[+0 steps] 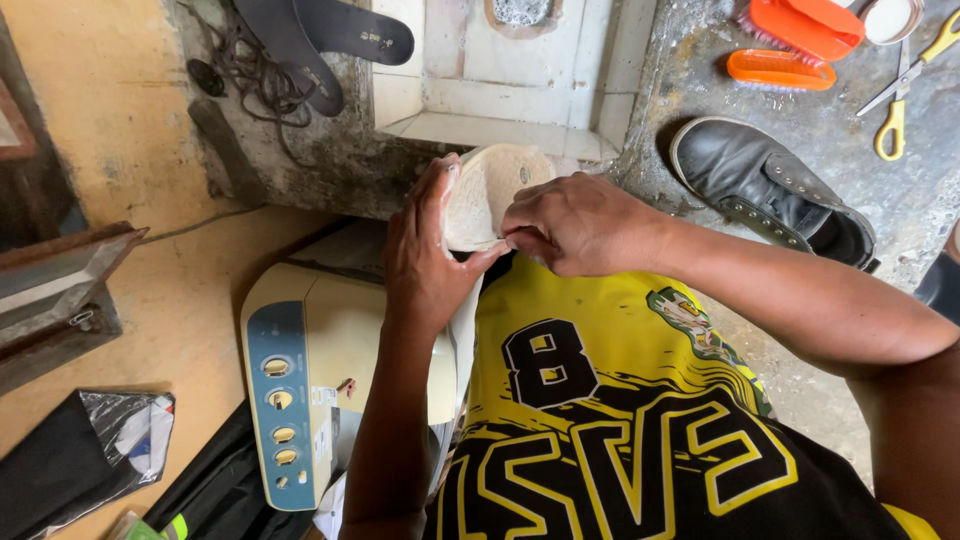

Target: The person cleans the sole of a shoe with a brush, then applies adhesive or sealant along the edge of the sole by hand.

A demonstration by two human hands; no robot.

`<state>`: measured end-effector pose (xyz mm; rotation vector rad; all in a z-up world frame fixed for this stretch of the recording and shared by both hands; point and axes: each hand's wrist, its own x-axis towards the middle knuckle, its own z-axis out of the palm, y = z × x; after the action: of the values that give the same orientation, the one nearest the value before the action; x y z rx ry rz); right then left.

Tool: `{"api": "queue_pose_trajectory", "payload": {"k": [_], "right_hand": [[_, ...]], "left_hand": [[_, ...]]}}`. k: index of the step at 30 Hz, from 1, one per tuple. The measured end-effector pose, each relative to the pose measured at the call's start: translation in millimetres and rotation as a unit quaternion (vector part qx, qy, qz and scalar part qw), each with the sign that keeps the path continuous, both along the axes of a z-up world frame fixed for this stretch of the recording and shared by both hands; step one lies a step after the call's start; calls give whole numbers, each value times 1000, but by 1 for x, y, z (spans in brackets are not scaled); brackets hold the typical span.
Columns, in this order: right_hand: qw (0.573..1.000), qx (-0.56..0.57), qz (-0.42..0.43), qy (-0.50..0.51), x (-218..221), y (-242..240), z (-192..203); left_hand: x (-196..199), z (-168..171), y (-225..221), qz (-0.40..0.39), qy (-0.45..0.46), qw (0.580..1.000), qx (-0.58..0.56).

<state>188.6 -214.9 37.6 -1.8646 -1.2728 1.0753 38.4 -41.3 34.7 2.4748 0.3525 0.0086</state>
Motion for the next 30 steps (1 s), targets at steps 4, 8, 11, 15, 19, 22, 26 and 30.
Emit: {"api": "queue_pose_trajectory", "payload": {"k": [4, 8, 11, 15, 19, 22, 26, 30], "right_hand": [[999, 35, -11, 11, 3, 5, 16], [999, 43, -1, 7, 7, 10, 23], [997, 72, -14, -19, 15, 17, 30], [999, 37, -1, -35, 24, 21, 38], [996, 87, -27, -24, 32, 25, 34], [996, 70, -38, -42, 44, 21, 27], [996, 50, -66, -29, 52, 18, 8], [993, 47, -104, -1, 56, 9, -35]], "left_hand": [[1, -5, 2, -10, 6, 1000, -4], [1, -13, 2, -28, 20, 999, 3], [7, -13, 6, -38, -9, 999, 4], [10, -7, 2, -14, 22, 999, -30], [15, -6, 1, -16, 17, 999, -28], [13, -4, 2, 8, 67, 997, -48], [12, -2, 3, -22, 7, 999, -34], [10, -2, 4, -20, -5, 999, -42]]}}
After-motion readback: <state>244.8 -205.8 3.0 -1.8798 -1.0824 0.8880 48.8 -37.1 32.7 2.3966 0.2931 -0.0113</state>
